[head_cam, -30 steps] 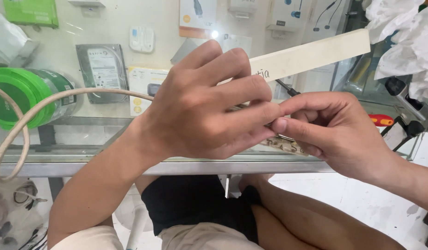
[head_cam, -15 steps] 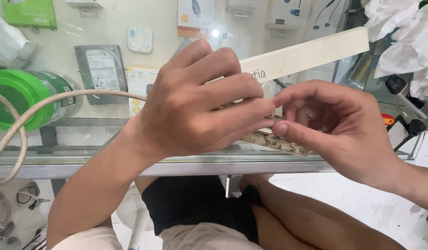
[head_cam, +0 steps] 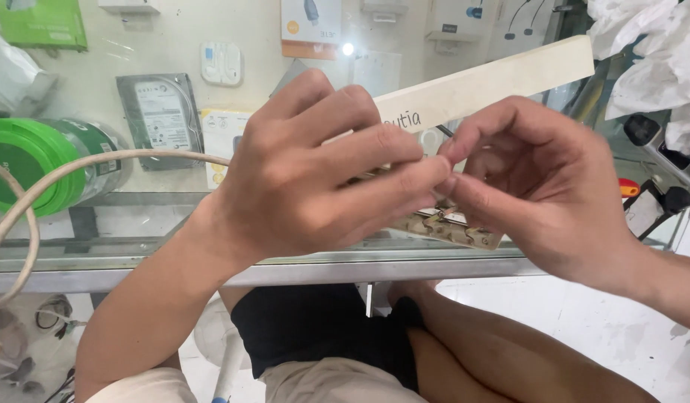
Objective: Repairing a power strip by opening the casing with a screwdriver and adjusting internal wiring
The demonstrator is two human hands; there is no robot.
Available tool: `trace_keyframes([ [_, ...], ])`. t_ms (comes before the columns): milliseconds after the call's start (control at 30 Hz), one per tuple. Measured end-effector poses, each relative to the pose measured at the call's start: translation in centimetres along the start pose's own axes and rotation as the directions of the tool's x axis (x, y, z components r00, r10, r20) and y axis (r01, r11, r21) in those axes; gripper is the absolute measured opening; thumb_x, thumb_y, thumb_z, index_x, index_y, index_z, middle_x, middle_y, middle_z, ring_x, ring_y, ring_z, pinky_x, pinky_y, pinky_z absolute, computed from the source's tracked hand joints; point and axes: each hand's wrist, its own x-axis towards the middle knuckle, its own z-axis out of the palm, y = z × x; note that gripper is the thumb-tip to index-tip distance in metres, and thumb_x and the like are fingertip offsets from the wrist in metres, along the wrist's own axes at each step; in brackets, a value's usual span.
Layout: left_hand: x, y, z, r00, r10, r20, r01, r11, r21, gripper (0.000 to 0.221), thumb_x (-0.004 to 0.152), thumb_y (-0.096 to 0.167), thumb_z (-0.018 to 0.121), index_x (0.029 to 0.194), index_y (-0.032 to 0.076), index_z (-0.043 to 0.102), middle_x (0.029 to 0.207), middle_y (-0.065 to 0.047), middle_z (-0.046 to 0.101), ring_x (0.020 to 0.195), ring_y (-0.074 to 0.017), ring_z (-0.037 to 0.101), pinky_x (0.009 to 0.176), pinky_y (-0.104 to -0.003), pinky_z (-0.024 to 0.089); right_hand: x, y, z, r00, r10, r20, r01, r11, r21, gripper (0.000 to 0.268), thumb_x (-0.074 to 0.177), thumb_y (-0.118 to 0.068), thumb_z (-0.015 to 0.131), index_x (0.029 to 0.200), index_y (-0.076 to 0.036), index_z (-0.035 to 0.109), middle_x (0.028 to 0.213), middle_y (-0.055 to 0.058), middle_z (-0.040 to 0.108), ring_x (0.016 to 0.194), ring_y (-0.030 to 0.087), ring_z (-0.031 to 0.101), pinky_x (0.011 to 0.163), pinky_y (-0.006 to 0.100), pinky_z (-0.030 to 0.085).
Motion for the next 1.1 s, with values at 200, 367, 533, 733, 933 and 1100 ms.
trace_keyframes([
  [200, -0.7, -0.1, -0.7, 0.947, -0.098, 0.307, 0.101, 0.995, 0.006, 0.014, 0.083, 0.004, 0.069, 0.088, 0.015, 0.062, 0.108, -0.004, 0.057, 0.088, -0.0299, 0.051, 0.072, -0.041, 0.038, 1.2, 1.7, -1.2, 0.937, -0.303, 0.175, 0.344, 0.706, -0.620, 0.009, 0.099, 0.002, 0.074, 0.099, -0.006, 0.076, 0.085, 0.005, 0.069, 0.054, 0.014, 0.045, 0.053, 0.025, 0.037],
  [367, -0.4, 0.6, -0.7, 0.942, -0.069, 0.329, 0.047, 0.996, 0.074, 0.025, 0.088, 0.002, 0.068, 0.073, 0.016, 0.056, 0.107, -0.003, 0.056, 0.091, -0.0286, 0.049, 0.071, -0.040, 0.034, 0.9, 4.9, -1.8, 0.870, -0.412, 0.270, 0.443, 0.418, -0.793, 0.014, 0.104, 0.000, 0.073, 0.105, -0.013, 0.077, 0.090, 0.000, 0.071, 0.061, 0.016, 0.056, 0.041, 0.029, 0.032],
  [533, -0.8, 0.9, 0.0, 0.934, -0.069, 0.351, 0.005, 0.984, 0.181, 0.036, 0.101, 0.007, 0.068, 0.069, 0.019, 0.057, 0.111, -0.001, 0.058, 0.097, -0.0272, 0.048, 0.073, -0.039, 0.035, 0.9, 6.0, -2.1, 0.840, -0.449, 0.304, 0.453, 0.273, -0.849, 0.021, 0.104, 0.002, 0.070, 0.098, -0.017, 0.075, 0.086, -0.002, 0.069, 0.059, 0.017, 0.054, 0.041, 0.030, 0.026],
  [733, -1.0, 0.9, 0.3, 0.930, -0.055, 0.364, -0.037, 0.970, 0.240, 0.042, 0.095, -0.001, 0.066, 0.061, 0.019, 0.054, 0.110, 0.001, 0.057, 0.097, -0.0251, 0.045, 0.073, -0.037, 0.034, 1.0, 6.3, -2.1, 0.872, -0.390, 0.294, 0.424, 0.303, -0.854, 0.027, 0.103, 0.001, 0.066, 0.111, -0.021, 0.079, 0.103, -0.002, 0.075, 0.070, 0.017, 0.065, 0.040, 0.031, 0.034],
  [933, -1.1, 1.0, 0.4, 0.925, -0.054, 0.376, -0.059, 0.957, 0.283, 0.038, 0.093, -0.002, 0.065, 0.062, 0.020, 0.056, 0.109, 0.002, 0.057, 0.100, -0.0231, 0.049, 0.075, -0.034, 0.038, 1.1, 6.4, -2.1, 0.871, -0.394, 0.294, 0.429, 0.316, -0.846, 0.025, 0.103, -0.001, 0.071, 0.114, -0.021, 0.080, 0.108, -0.001, 0.077, 0.077, 0.015, 0.069, 0.040, 0.031, 0.037],
  [1100, -1.2, 1.2, 0.7, 0.929, -0.051, 0.367, -0.070, 0.949, 0.307, 0.039, 0.095, 0.001, 0.061, 0.063, 0.022, 0.055, 0.110, 0.003, 0.057, 0.100, -0.0216, 0.050, 0.077, -0.034, 0.039, 1.2, 6.9, -2.3, 0.872, -0.388, 0.297, 0.423, 0.296, -0.856, 0.023, 0.102, -0.004, 0.075, 0.113, -0.023, 0.082, 0.113, 0.002, 0.074, 0.060, 0.018, 0.059, 0.038, 0.032, 0.038],
])
